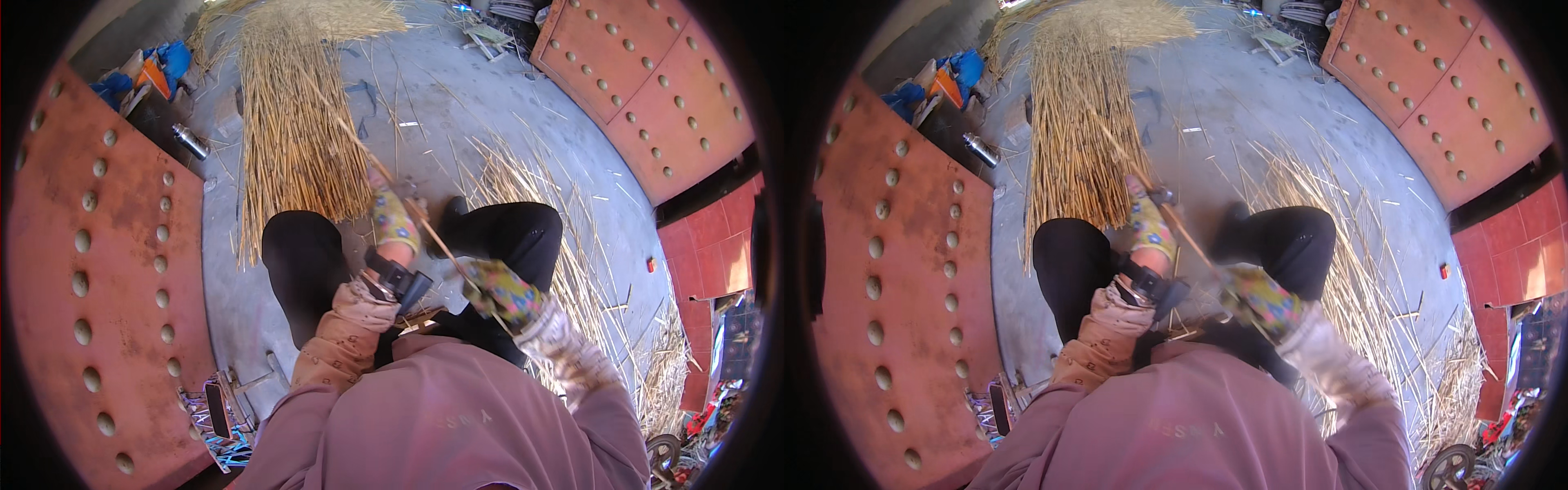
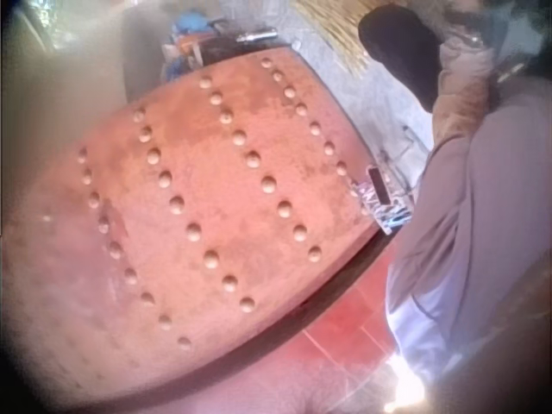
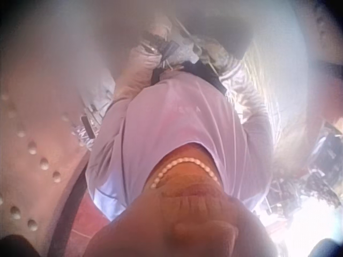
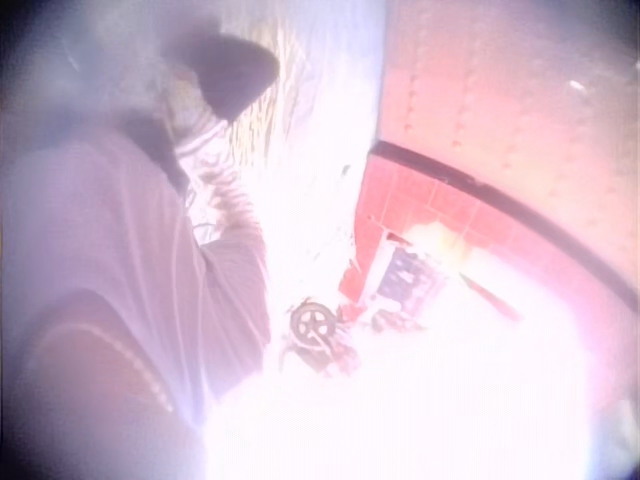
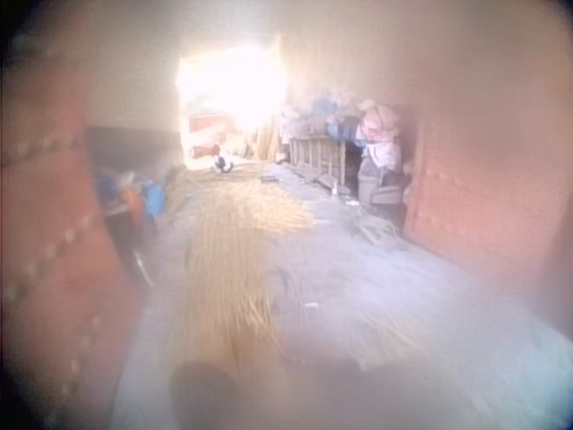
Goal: The person is splitting and stripping long stalks of straw or reed to prepare them for further use in manufacturing.
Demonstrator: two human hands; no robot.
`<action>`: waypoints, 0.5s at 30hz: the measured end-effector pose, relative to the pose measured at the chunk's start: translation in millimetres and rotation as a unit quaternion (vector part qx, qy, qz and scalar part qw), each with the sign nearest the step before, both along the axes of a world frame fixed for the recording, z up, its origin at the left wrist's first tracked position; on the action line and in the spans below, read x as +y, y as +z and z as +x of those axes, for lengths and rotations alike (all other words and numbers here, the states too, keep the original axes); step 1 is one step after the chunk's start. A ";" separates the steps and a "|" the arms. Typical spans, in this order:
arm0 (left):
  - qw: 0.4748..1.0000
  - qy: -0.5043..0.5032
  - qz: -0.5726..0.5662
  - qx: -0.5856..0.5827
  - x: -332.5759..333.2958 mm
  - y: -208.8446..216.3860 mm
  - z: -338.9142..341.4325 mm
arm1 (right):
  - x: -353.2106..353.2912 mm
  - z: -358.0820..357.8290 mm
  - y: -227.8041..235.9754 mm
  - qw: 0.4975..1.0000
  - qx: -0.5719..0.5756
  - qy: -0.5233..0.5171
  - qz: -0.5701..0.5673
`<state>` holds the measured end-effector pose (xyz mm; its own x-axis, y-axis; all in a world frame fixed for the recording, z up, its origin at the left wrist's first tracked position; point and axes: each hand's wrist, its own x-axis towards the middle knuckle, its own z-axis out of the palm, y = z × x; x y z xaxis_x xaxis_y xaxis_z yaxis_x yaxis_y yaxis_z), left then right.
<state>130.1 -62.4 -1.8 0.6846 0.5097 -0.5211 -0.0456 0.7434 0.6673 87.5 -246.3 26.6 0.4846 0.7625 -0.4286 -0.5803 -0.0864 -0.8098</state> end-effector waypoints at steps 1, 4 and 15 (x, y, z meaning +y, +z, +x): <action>1.000 0.012 0.002 0.007 -17.2 8.5 2.1 | 3.0 8.9 -19.1 0.999 -0.002 -0.043 -0.024; 0.999 0.014 0.044 -0.006 10.0 -4.5 9.6 | 3.9 -2.9 -50.2 0.987 -0.103 -0.106 0.062; 0.965 0.152 0.178 -0.120 198.7 19.1 29.0 | -230.1 -63.2 -58.7 0.990 -0.132 -0.007 0.050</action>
<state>159.1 136.3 17.3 0.5548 0.8231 -0.1211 -0.4098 0.3971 0.8212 24.3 -476.4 -32.1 0.5797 0.7876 -0.2090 -0.3487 0.0080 -0.9372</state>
